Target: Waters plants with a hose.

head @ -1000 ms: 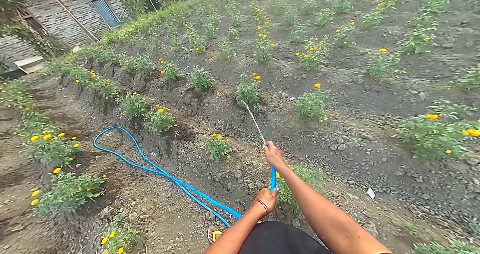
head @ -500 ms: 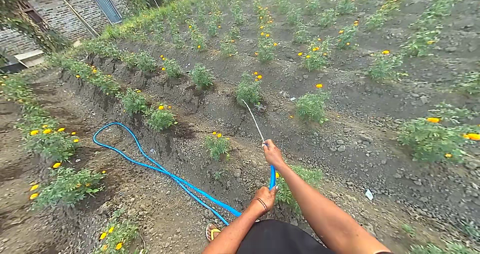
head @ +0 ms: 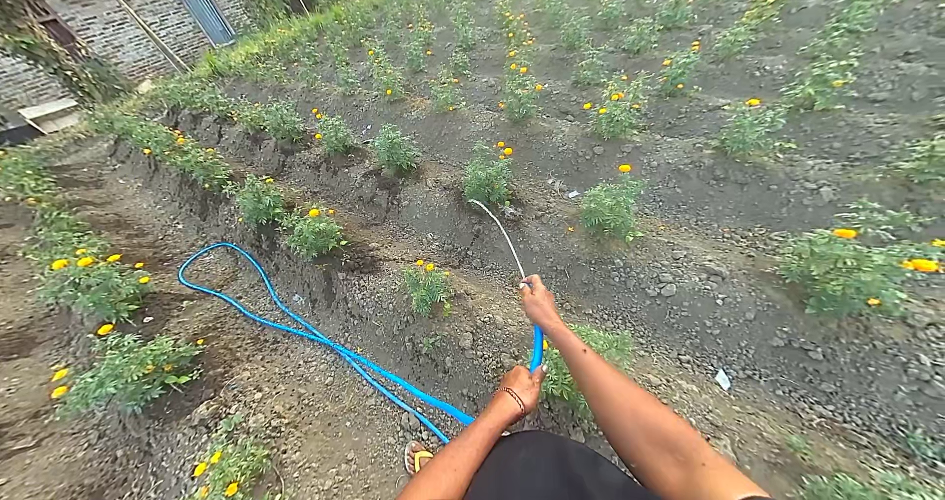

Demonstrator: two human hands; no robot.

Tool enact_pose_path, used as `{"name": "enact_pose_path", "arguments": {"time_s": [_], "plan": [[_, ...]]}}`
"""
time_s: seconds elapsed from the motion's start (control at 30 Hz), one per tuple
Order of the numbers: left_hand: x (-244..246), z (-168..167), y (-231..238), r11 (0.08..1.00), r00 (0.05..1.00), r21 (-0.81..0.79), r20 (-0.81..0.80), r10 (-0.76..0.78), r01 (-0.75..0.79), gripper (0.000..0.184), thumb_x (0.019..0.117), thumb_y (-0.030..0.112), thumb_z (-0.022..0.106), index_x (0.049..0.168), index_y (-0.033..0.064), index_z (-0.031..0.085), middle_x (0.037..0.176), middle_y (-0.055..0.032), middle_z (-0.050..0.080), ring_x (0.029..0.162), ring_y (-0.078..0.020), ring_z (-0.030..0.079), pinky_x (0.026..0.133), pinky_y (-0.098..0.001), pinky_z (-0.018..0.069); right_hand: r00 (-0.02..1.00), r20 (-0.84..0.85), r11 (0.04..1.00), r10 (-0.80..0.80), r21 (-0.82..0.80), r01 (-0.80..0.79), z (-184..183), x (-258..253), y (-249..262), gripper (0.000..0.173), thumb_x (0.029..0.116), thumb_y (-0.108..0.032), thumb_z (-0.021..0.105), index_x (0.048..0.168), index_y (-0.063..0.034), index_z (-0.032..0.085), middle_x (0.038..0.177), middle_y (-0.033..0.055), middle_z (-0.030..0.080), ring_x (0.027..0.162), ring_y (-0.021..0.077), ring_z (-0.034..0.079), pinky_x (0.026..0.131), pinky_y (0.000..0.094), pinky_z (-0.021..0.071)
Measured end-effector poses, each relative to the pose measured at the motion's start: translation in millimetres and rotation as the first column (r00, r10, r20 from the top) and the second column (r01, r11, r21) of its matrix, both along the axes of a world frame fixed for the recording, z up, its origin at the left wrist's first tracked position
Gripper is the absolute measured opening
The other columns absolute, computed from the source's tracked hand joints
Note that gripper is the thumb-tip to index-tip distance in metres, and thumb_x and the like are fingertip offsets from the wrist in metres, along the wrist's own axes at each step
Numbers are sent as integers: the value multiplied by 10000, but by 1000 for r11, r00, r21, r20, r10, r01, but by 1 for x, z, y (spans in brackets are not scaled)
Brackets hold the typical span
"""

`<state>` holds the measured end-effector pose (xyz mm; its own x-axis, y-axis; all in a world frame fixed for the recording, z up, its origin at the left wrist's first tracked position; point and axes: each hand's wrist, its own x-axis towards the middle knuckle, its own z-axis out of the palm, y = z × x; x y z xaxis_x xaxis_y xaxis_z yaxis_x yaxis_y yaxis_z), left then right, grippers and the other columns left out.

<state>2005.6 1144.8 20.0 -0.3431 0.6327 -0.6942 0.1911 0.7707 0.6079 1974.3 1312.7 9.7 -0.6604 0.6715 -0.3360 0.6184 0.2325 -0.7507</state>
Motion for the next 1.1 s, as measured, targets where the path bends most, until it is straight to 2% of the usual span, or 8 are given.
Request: {"name": "enact_pose_path", "arguments": {"time_s": [0.07, 0.23, 0.43, 0.6, 0.93, 1.1], "plan": [[1, 0, 2, 999, 1000, -18, -10, -29, 29, 653, 1113, 507, 299, 1027, -55, 621, 949, -207, 609, 852, -324, 612, 814, -519, 495, 999, 19, 999, -32, -2, 32, -1, 6, 2, 347, 1115, -197, 383, 1391, -41, 526, 1118, 230, 685, 1026, 372, 685, 908, 534, 527], [6, -3, 8, 997, 997, -28, -3, -77, 77, 646, 1115, 500, 304, 1029, -58, 620, 948, -207, 605, 841, -321, 609, 810, -513, 494, 995, 39, 995, -97, -28, 98, -7, 21, 9, 338, 1118, -191, 384, 1376, -30, 532, 1108, 241, 677, 1010, 378, 681, 897, 536, 526], [10, -4, 13, 994, 995, -39, -5, -101, 101, 658, 1116, 500, 288, 1046, -61, 625, 973, -218, 621, 867, -331, 627, 832, -522, 501, 994, 33, 995, -101, -23, 101, -8, 27, 15, 342, 1117, -195, 382, 1381, -38, 533, 1145, 236, 677, 1053, 375, 676, 926, 539, 517], [12, -6, 14, 993, 993, -26, -11, -116, 116, 647, 1116, 494, 298, 1053, -59, 627, 984, -222, 626, 888, -337, 633, 834, -531, 502, 994, 17, 994, -108, -33, 108, -6, 32, 16, 342, 1114, -187, 377, 1381, -37, 530, 1094, 228, 673, 957, 360, 681, 852, 524, 532], [18, -4, 17, 992, 993, -43, -16, -121, 120, 650, 1114, 504, 296, 1040, -53, 623, 982, -218, 620, 879, -332, 626, 827, -523, 498, 992, -10, 991, -129, -41, 128, -6, 40, 19, 333, 1121, -203, 377, 1366, -40, 532, 1062, 219, 672, 951, 352, 675, 861, 523, 524], [21, 1, 20, 989, 990, -42, -15, -143, 142, 663, 1118, 491, 293, 1060, -74, 635, 1043, -249, 635, 965, -356, 639, 886, -540, 494, 993, -10, 993, -117, -34, 116, -5, 43, 22, 334, 1119, -199, 376, 1369, -43, 532, 1037, 206, 668, 893, 332, 672, 816, 503, 531]]}}
